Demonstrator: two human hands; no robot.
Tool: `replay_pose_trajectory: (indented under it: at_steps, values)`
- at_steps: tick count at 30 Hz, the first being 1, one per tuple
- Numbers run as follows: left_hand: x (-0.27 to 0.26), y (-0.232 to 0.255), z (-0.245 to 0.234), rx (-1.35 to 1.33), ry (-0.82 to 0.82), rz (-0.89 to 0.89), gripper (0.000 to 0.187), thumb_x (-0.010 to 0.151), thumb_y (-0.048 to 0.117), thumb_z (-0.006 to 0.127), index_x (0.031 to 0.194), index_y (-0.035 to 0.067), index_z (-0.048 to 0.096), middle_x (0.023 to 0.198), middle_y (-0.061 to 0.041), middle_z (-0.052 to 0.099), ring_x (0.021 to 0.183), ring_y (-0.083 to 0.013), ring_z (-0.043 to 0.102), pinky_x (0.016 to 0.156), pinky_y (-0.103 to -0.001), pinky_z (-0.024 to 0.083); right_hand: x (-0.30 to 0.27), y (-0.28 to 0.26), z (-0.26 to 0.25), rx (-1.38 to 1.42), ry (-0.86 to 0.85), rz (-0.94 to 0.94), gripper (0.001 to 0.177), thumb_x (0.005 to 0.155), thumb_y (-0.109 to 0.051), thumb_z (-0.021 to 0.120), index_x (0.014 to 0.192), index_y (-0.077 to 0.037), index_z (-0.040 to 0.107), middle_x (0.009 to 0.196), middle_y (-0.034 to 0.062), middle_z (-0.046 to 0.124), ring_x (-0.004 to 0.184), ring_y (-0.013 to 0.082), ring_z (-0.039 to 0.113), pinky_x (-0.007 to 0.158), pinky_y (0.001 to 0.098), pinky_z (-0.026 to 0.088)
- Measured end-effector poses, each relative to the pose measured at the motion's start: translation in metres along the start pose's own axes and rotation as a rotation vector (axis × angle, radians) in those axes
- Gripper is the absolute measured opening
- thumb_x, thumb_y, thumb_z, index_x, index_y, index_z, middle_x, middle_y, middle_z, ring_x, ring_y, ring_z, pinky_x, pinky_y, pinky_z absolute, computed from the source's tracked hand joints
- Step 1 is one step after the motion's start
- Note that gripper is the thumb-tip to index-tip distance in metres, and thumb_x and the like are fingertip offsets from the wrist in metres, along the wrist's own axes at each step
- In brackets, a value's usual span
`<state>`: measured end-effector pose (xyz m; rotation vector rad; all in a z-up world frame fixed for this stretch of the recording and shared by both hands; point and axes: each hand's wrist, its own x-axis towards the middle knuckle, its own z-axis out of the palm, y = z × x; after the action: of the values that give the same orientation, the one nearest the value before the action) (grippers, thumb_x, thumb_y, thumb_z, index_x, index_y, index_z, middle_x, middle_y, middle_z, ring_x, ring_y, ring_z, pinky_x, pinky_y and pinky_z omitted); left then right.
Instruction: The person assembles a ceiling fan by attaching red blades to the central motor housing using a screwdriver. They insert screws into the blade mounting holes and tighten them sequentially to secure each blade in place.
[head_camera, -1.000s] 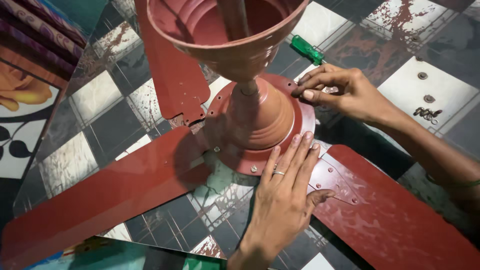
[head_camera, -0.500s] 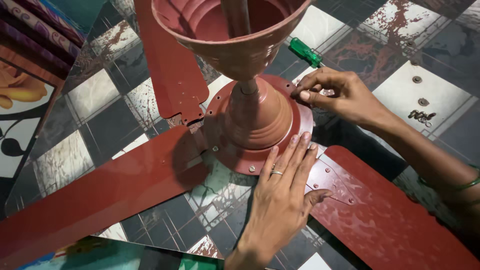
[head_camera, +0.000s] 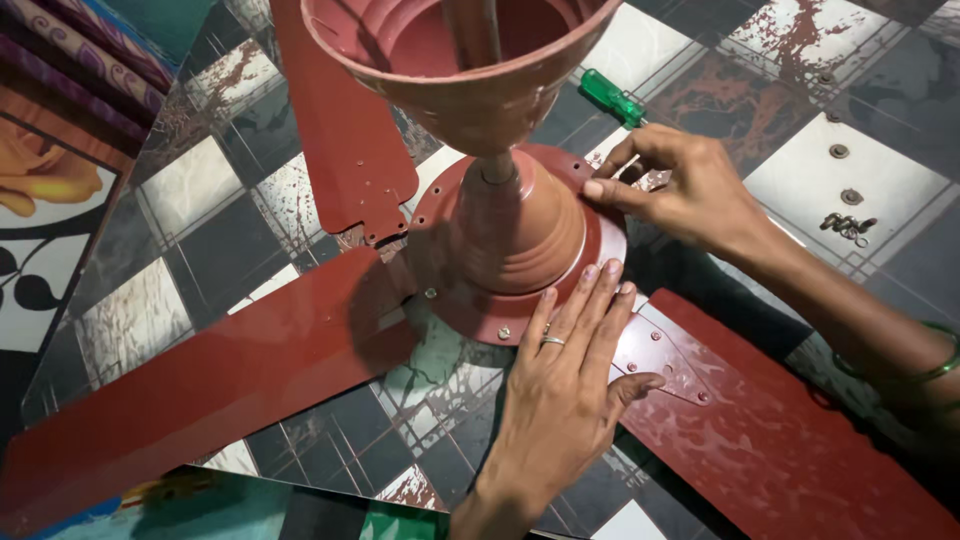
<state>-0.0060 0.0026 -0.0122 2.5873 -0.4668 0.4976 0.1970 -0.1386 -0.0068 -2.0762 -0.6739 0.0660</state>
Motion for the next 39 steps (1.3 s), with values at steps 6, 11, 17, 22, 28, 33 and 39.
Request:
replay_pose_trajectory:
  at_steps: [6,11,17,22,28,33,39]
  values:
    - [0.0,-0.001,0.0,-0.004,0.023,0.007,0.07,0.102,0.04,0.061,0.156,-0.001,0.043,0.166,-0.017,0.042,0.157,-0.0302,0.039,0.13,-0.051,0.027,0.003,0.009,-0.009,0.174,-0.119,-0.149,0.022,0.09,-0.016,0.075,0.111,-0.008,0.079,0.105,0.007,0.073,0.098,0.0179,0.07,0.088,0.038,0.06]
    - [0.001,0.0,-0.001,0.005,0.02,0.005,0.07,0.102,0.041,0.062,0.155,-0.001,0.044,0.165,-0.017,0.042,0.156,-0.0305,0.04,0.129,-0.051,0.029,0.001,0.012,-0.002,0.039,-0.026,-0.133,0.019,0.086,-0.016,0.08,0.105,-0.011,0.08,0.101,0.0067,0.074,0.093,0.0172,0.07,0.082,0.0354,0.062]
    - [0.0,0.0,-0.001,0.013,0.015,0.007,0.071,0.102,0.041,0.061,0.155,-0.002,0.044,0.165,-0.017,0.042,0.156,-0.0301,0.039,0.129,-0.05,0.027,-0.004,0.011,0.002,-0.129,0.089,-0.256,0.019,0.087,-0.013,0.083,0.106,-0.01,0.081,0.099,0.0084,0.075,0.087,0.0178,0.071,0.073,0.0326,0.062]
    - [0.0,-0.001,0.0,0.03,0.022,0.018,0.07,0.102,0.041,0.061,0.155,-0.002,0.044,0.166,-0.017,0.042,0.156,-0.0297,0.039,0.129,-0.05,0.027,-0.007,0.01,0.01,-0.268,0.186,-0.333,0.012,0.09,-0.013,0.081,0.102,-0.009,0.081,0.099,0.0103,0.075,0.081,0.0166,0.074,0.067,0.0289,0.063]
    - [0.0,-0.003,0.001,-0.016,0.05,0.022,0.07,0.102,0.04,0.061,0.155,-0.002,0.044,0.167,-0.018,0.04,0.157,-0.031,0.039,0.129,-0.052,0.027,0.006,0.009,-0.013,-0.08,0.032,-0.117,0.02,0.101,-0.018,0.071,0.117,-0.007,0.076,0.105,0.0126,0.078,0.09,0.0206,0.077,0.078,0.0347,0.062]
    - [-0.003,-0.006,0.001,-0.052,0.044,0.024,0.07,0.102,0.039,0.061,0.155,-0.002,0.043,0.167,-0.02,0.04,0.157,-0.0319,0.038,0.129,-0.053,0.026,-0.003,0.004,-0.022,-0.078,-0.08,-0.079,0.026,0.096,-0.025,0.067,0.116,-0.009,0.075,0.106,0.0099,0.079,0.091,0.0184,0.078,0.078,0.0341,0.065]
    - [-0.005,-0.006,0.0,-0.075,0.053,0.024,0.069,0.102,0.04,0.059,0.155,-0.003,0.044,0.167,-0.021,0.039,0.158,-0.0318,0.037,0.13,-0.052,0.026,-0.015,-0.022,-0.004,-0.453,0.087,-0.311,0.026,0.091,-0.026,0.079,0.096,-0.002,0.074,0.087,0.013,0.072,0.07,0.0265,0.072,0.059,0.0399,0.057]
